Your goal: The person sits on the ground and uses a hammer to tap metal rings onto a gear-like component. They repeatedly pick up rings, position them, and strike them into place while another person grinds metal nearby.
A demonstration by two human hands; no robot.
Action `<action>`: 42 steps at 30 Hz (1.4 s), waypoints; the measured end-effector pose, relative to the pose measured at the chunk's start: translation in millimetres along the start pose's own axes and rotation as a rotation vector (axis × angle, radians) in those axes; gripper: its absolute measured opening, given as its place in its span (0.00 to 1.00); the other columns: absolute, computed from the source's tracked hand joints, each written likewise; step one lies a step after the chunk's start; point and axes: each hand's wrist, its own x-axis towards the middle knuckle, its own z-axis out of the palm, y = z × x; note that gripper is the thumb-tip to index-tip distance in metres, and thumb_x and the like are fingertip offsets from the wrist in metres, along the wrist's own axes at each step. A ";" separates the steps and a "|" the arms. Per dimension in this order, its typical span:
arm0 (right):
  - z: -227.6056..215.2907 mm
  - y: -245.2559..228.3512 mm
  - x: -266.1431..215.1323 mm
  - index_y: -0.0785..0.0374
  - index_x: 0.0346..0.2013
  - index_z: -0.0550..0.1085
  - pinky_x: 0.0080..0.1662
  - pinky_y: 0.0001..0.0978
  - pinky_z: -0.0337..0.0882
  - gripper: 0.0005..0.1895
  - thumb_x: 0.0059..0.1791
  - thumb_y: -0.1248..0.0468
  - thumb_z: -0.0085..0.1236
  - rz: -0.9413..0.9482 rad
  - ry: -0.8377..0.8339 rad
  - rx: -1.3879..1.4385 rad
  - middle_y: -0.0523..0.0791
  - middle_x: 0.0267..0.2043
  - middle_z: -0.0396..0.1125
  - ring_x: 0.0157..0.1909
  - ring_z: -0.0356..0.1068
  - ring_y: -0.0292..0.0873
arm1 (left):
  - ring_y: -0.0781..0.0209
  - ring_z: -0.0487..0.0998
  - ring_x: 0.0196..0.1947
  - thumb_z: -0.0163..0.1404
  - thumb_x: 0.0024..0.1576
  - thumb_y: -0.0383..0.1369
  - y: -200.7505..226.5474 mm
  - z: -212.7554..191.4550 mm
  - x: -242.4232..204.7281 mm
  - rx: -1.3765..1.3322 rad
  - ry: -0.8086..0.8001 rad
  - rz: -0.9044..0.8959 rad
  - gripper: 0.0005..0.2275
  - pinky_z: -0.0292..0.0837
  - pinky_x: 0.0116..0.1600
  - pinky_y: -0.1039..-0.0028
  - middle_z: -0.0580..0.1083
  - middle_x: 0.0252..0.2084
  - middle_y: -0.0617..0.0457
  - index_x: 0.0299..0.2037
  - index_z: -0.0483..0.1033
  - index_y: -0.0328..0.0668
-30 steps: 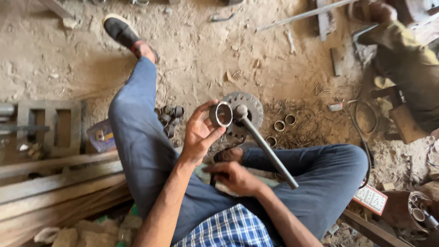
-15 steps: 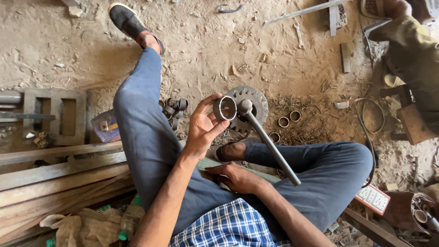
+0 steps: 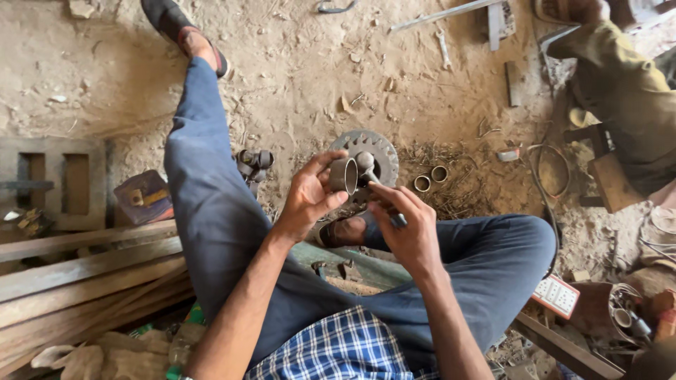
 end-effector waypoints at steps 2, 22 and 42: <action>4.6 0.9 6.9 0.66 0.51 0.78 0.40 0.33 0.75 0.17 0.46 0.71 0.65 -0.032 -0.005 -0.039 0.48 0.39 0.74 0.37 0.77 0.45 | 0.63 0.76 0.56 0.59 0.57 0.21 1.1 1.9 1.9 -0.020 -0.021 -0.042 0.28 0.74 0.63 0.71 0.74 0.56 0.50 0.68 0.63 0.36; 6.8 26.2 -4.2 0.63 0.35 0.81 0.40 0.37 0.75 0.08 0.42 0.66 0.68 -0.066 -0.125 -0.096 0.45 0.34 0.76 0.37 0.76 0.45 | 0.70 0.77 0.45 0.59 0.57 0.29 -16.0 -6.5 1.9 0.205 -0.125 -0.105 0.22 0.76 0.50 0.77 0.75 0.46 0.58 0.62 0.71 0.34; 11.1 16.4 -2.3 0.64 0.50 0.79 0.40 0.29 0.75 0.18 0.46 0.71 0.66 0.048 0.193 0.063 0.47 0.37 0.76 0.36 0.76 0.37 | 0.68 0.79 0.45 0.63 0.51 0.55 -20.3 -14.3 1.3 0.041 -0.021 -0.182 0.32 0.78 0.52 0.75 0.77 0.45 0.55 0.56 0.74 0.37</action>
